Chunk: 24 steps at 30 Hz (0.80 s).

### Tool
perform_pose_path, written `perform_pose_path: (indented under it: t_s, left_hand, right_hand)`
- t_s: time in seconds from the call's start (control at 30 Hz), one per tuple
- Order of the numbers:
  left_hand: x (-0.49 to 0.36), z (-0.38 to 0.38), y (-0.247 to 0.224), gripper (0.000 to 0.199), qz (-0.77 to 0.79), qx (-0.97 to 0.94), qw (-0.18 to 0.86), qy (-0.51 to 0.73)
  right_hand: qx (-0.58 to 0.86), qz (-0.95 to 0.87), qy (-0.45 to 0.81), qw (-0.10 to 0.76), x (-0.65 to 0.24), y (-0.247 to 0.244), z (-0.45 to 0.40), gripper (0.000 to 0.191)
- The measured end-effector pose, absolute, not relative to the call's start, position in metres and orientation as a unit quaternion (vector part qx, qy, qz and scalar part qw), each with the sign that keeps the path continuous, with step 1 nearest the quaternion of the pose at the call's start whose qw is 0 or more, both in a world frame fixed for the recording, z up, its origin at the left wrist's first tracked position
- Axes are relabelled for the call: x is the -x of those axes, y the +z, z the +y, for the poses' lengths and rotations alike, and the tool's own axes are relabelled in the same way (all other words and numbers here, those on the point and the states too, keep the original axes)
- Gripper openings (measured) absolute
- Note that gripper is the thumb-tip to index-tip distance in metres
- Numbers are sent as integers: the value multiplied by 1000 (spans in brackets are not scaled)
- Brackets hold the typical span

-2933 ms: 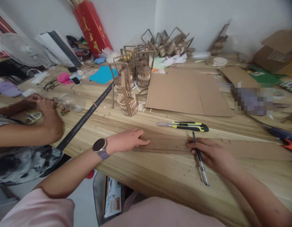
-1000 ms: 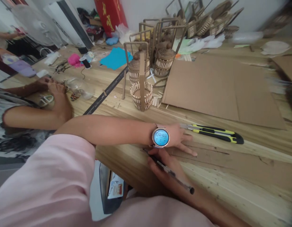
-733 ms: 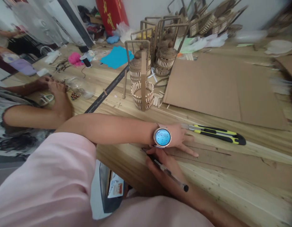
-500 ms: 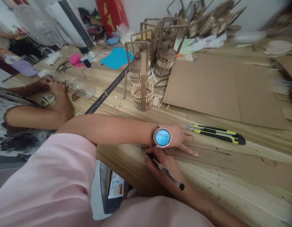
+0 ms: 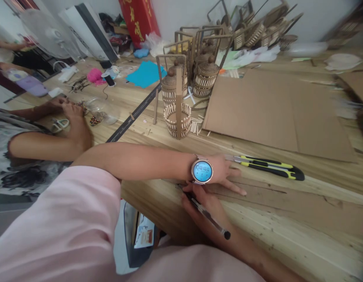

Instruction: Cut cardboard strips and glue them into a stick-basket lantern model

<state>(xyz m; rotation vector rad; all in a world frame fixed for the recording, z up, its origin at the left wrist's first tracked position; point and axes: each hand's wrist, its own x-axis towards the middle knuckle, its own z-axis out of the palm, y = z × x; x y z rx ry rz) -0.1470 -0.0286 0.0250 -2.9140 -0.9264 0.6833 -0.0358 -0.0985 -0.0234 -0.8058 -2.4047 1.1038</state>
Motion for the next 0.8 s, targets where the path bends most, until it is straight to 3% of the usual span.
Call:
perform_pose_path:
  t_s: [0.17, 0.33, 0.5, 0.57, 0.8]
  left_hand:
    - [144, -29, 31, 85, -299, 926, -6, 229]
    - [148, -26, 18, 74, -288, 934, 22, 210]
    - [152, -24, 8, 101, -281, 948, 15, 149]
    - [152, -25, 11, 103, -284, 946, 0, 154]
    - [151, -27, 28, 74, -288, 938, -16, 195]
  right_hand:
    - [295, -859, 367, 201, 36, -24, -100, 15]
    - [294, -854, 375, 208, 33, -23, -99, 14]
    - [294, -842, 397, 217, 21, -20, -93, 8]
    - [302, -835, 403, 222, 14, -19, -90, 6]
    - [351, -823, 370, 252, -23, -15, -83, 9]
